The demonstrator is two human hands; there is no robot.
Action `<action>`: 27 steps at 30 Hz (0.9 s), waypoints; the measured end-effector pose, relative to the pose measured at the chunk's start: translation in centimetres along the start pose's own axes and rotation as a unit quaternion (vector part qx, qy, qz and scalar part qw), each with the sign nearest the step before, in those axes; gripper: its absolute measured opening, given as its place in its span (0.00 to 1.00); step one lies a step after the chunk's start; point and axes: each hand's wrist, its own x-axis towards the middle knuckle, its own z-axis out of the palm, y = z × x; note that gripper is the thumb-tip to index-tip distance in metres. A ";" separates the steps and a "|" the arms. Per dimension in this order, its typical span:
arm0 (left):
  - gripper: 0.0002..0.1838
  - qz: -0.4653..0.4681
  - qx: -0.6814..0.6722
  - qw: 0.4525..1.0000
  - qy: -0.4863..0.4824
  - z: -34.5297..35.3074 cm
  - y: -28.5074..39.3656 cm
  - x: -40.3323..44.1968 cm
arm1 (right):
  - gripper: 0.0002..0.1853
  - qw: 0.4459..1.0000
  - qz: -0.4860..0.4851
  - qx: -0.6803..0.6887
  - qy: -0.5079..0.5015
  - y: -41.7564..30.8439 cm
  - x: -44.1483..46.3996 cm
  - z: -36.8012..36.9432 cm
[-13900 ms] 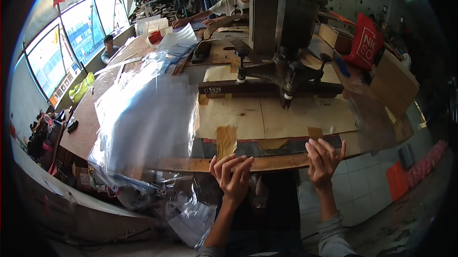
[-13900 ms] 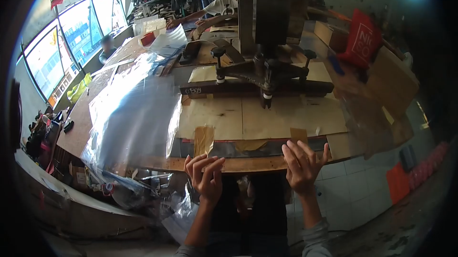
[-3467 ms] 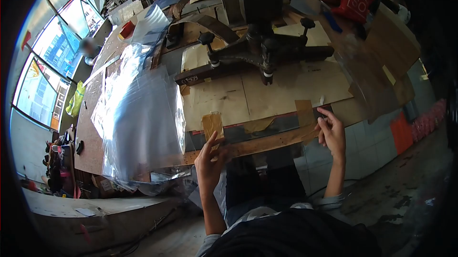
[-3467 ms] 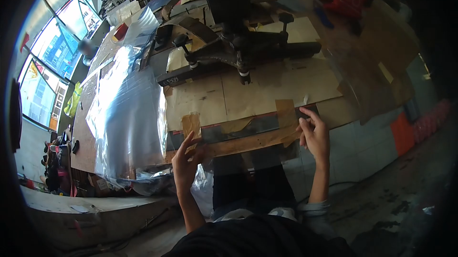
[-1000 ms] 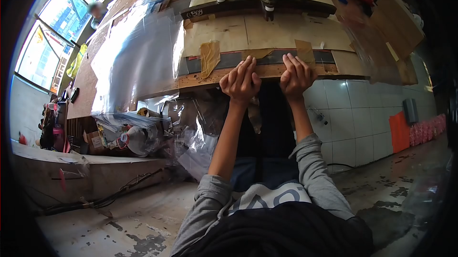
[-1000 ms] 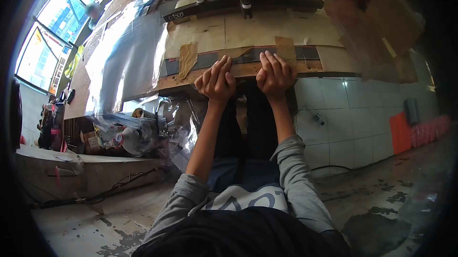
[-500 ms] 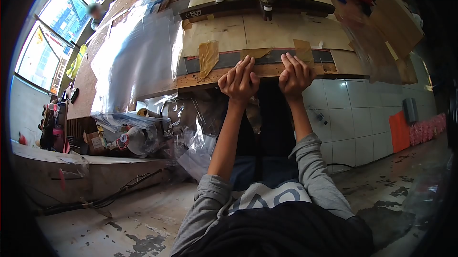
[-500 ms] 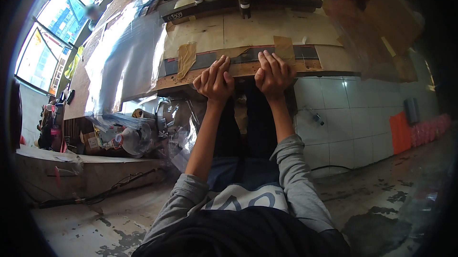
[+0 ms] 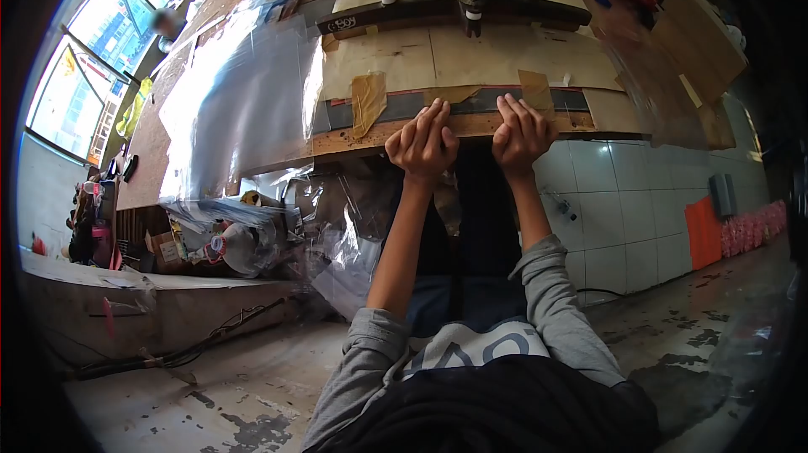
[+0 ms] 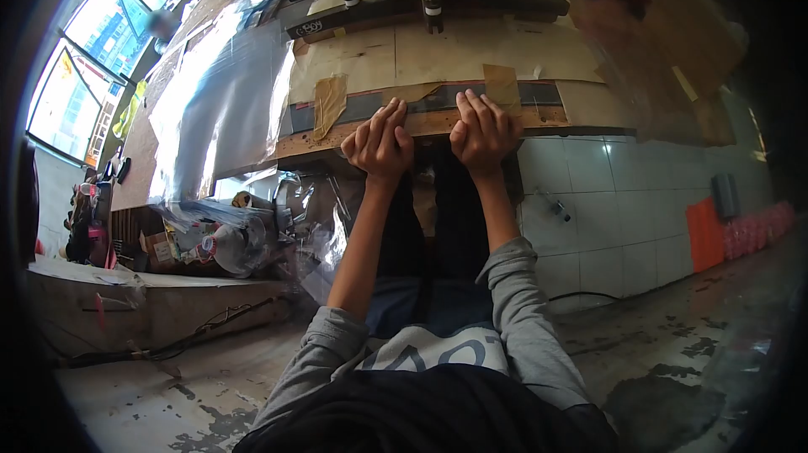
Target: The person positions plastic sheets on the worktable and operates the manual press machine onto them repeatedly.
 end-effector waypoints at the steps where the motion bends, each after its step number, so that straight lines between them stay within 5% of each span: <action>1: 0.17 0.000 0.001 1.000 0.001 0.0 0.0 0.0 | 0.22 1.000 0.000 0.000 0.000 0.0 0.0 0.0; 17: 0.17 -0.004 -0.009 1.000 -0.011 -0.1 0.0 0.0 | 0.20 1.000 0.003 0.008 -0.013 -0.1 0.1 -0.3; 23: 0.16 -0.014 -0.022 0.998 -0.055 -0.9 0.0 0.1 | 0.20 0.991 -0.004 0.047 -0.128 0.0 0.9 -2.6; 27: 0.16 -0.035 -0.044 0.990 -0.130 -2.1 0.4 0.6 | 0.30 0.971 -0.065 0.087 -0.211 0.9 1.3 -5.1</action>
